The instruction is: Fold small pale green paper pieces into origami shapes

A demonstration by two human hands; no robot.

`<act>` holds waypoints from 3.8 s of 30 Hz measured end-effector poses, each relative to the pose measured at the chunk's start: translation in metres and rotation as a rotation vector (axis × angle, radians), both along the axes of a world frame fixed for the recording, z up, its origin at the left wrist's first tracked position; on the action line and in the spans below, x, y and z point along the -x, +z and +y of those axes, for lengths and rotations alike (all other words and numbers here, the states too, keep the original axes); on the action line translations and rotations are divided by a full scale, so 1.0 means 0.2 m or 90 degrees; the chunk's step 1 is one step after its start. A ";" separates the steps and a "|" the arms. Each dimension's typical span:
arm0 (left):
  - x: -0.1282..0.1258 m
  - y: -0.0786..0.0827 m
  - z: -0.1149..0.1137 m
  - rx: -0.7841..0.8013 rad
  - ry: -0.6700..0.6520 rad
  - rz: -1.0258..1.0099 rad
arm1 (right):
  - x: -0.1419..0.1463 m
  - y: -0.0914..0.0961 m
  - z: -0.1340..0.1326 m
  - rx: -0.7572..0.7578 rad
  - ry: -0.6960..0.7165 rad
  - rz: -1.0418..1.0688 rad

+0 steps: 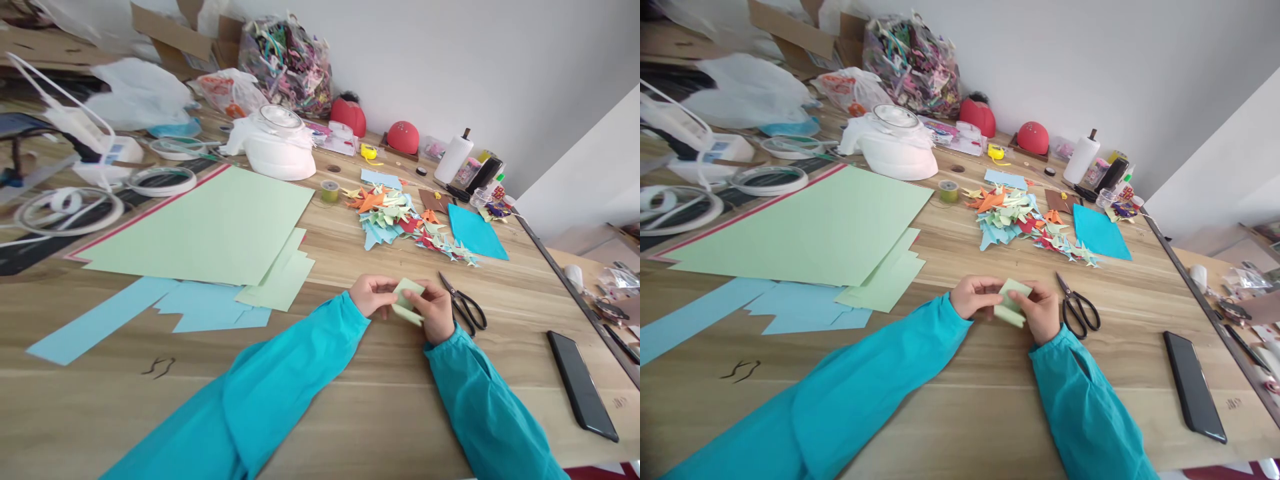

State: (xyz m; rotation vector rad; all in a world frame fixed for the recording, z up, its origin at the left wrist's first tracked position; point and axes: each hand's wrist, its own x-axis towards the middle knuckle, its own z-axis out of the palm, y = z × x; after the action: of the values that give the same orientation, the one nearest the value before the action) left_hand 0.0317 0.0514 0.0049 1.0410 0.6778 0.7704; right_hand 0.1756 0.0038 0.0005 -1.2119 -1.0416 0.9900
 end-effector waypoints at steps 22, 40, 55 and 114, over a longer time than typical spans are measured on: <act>-0.02 -0.10 0.01 -0.213 0.367 0.061 | 0.03 0.00 -0.04 -0.113 0.129 -0.341; 0.00 -0.05 -0.08 -0.663 0.262 0.199 | 0.01 0.01 -0.01 -0.065 0.009 -0.163; 0.00 -0.04 -0.01 -0.303 0.197 0.135 | 0.02 0.03 -0.02 -0.080 0.040 -0.159; -0.05 -0.09 -0.02 -0.115 0.229 0.005 | 0.02 0.00 0.00 0.023 0.019 0.009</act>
State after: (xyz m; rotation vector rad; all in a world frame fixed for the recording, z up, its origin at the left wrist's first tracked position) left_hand 0.0422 0.0476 -0.0131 1.0995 0.8257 1.1573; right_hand 0.1725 0.0038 0.0014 -1.2207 -1.0371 1.0435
